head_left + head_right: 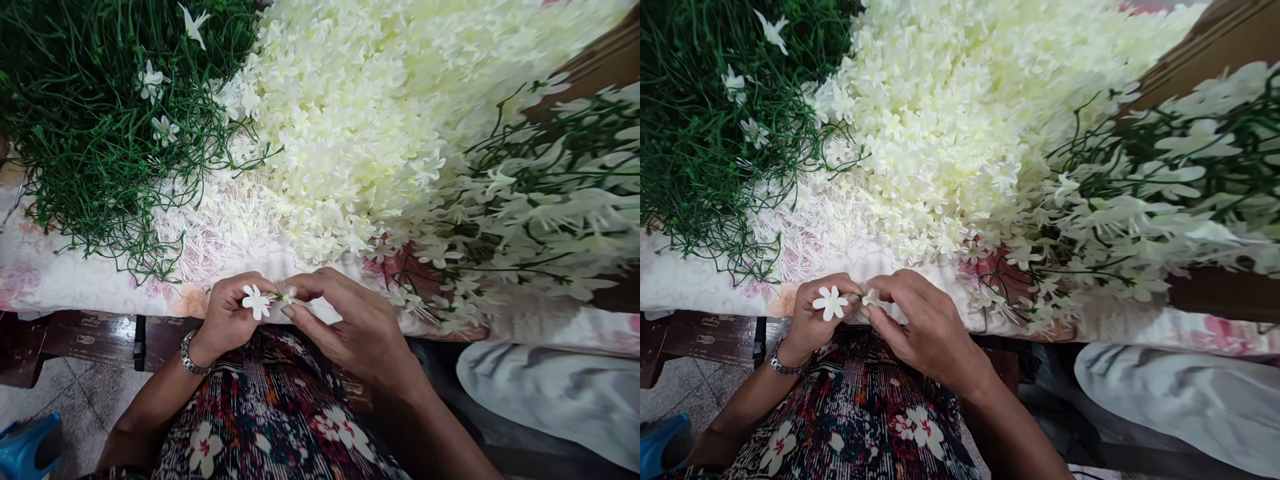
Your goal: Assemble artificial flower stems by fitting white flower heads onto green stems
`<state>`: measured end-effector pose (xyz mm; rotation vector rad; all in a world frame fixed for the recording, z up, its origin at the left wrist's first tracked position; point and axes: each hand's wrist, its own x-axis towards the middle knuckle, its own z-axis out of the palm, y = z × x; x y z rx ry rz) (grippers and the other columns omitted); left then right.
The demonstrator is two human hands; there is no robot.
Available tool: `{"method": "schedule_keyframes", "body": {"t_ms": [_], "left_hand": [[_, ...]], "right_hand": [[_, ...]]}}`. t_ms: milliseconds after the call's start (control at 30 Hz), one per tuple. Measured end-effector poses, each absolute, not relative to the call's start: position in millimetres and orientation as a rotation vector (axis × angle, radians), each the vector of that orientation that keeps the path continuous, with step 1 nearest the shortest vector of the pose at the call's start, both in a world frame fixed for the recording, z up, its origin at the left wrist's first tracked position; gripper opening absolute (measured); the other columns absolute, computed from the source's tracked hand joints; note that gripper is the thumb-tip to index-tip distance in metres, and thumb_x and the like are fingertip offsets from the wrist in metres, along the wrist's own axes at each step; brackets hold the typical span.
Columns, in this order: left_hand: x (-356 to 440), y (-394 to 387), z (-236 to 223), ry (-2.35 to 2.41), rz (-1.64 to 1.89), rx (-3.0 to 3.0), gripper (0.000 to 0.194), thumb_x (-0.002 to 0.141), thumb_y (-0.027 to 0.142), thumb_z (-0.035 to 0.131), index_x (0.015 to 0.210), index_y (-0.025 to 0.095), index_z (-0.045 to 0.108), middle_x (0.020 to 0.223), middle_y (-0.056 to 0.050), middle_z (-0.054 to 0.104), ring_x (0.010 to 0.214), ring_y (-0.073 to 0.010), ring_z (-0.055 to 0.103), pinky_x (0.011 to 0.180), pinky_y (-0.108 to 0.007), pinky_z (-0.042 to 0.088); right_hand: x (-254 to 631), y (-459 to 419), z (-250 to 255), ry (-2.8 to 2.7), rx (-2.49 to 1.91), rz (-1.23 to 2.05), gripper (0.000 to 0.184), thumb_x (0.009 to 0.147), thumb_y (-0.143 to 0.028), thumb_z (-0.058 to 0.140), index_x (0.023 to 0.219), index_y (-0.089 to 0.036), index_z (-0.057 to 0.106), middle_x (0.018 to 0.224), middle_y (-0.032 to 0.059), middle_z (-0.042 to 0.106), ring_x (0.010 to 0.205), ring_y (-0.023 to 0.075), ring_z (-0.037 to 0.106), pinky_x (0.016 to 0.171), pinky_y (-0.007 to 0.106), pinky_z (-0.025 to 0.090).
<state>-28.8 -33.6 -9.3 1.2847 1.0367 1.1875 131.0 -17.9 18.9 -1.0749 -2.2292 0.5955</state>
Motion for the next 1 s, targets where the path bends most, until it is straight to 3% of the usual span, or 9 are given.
{"method": "schedule_keyframes", "body": {"t_ms": [267,600,1000], "left_hand": [[-27.2,-33.6,-7.0,1.093,1.188,1.279,0.006,0.07,0.015,0.055,0.067,0.014,0.06,0.056,0.002,0.049,0.049,-0.0063,0.042,0.047,-0.019,0.033],[-24.8,-35.6,-9.5,1.125,1.206,1.305,0.006,0.07,0.014,0.053,0.069,0.015,0.059,0.058,0.001,0.052,0.051,-0.0071,0.044,0.047,-0.019,0.034],[-21.1,-36.4,-13.8,1.204,1.316,1.317,0.009,0.067,0.01,0.05,0.065,0.015,0.056,0.056,0.002,0.051,0.051,-0.0072,0.044,0.047,-0.02,0.036]], "right_hand": [[131.4,-19.7,15.3,-2.184,-1.041,0.496,0.019,0.067,-0.012,0.059,0.083,-0.016,0.049,0.071,0.0018,0.056,0.069,0.012,0.052,0.062,0.025,0.044],[123.6,-20.9,9.9,-2.176,-1.041,0.487,0.014,0.073,-0.006,0.049,0.082,-0.016,0.048,0.069,0.003,0.056,0.068,0.0121,0.052,0.058,0.024,0.044],[119.0,-19.1,3.8,-2.146,-0.996,0.504,0.015,0.071,-0.004,0.05,0.082,-0.014,0.051,0.068,0.0034,0.056,0.067,0.0115,0.052,0.059,0.024,0.044]]}}
